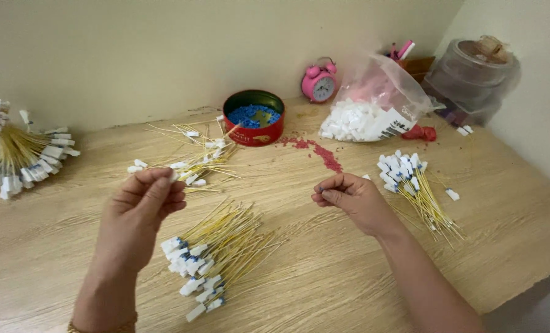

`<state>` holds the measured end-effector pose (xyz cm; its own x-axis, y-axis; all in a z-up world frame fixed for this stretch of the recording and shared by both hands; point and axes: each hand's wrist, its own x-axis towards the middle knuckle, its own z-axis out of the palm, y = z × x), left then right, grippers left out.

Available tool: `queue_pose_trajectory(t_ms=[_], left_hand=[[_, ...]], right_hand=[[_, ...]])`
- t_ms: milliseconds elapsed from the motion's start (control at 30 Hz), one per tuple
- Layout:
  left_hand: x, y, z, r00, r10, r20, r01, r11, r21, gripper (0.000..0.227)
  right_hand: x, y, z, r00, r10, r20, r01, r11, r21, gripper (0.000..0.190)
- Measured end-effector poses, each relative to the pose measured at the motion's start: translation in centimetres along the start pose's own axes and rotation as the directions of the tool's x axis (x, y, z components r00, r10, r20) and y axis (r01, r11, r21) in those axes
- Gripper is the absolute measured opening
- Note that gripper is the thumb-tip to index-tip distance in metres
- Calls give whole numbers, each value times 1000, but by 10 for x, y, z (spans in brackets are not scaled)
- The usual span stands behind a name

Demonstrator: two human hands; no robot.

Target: Assembling small electrical connectors by attaching plastic housings and beads to wires.

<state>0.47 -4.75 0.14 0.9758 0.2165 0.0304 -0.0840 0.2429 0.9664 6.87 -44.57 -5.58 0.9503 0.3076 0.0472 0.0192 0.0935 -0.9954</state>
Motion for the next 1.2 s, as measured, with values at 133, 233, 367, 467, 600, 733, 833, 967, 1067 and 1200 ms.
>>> queue_pose_trajectory(t_ms=[133,233,367,467,600,733,833,967,1067,1200], left_hand=[[0,-1,8,1000,22,-7,-23,998,-60,22],[2,-9,15,998,-21,-56,20,999,-25,30],[7,-24,20,999,-33,-23,31,998,-55,31],[10,-31,21,1000,-6,-7,5,995,-104,31],[10,-25,21,1000,3,1,-2,988,-153,31],[9,-25,19,1000,18,-8,-19,986,-163,30],[7,-24,22,1000,7,-13,-9,988,-151,28],[2,-26,30,1000,-3,4,4,992,-129,26],[-1,-28,35,999,30,21,-27,992,-120,25],[-2,-38,39,994,112,20,-110,989,-96,24]], right_hand=[[6,-20,22,999,-30,24,31,999,-42,18],[18,-29,39,997,-52,52,57,993,-102,18],[39,-31,67,983,-122,137,137,985,-108,15],[55,-39,103,959,-190,208,198,980,-21,13],[67,-51,152,951,-237,199,222,971,92,11],[78,-34,169,922,-299,244,270,952,144,9],[78,-30,182,901,-346,263,324,938,125,10],[71,-36,195,927,-330,180,348,934,-81,13],[71,-36,194,932,-341,123,358,921,-154,13],[71,-34,191,898,-426,109,440,876,-197,12]])
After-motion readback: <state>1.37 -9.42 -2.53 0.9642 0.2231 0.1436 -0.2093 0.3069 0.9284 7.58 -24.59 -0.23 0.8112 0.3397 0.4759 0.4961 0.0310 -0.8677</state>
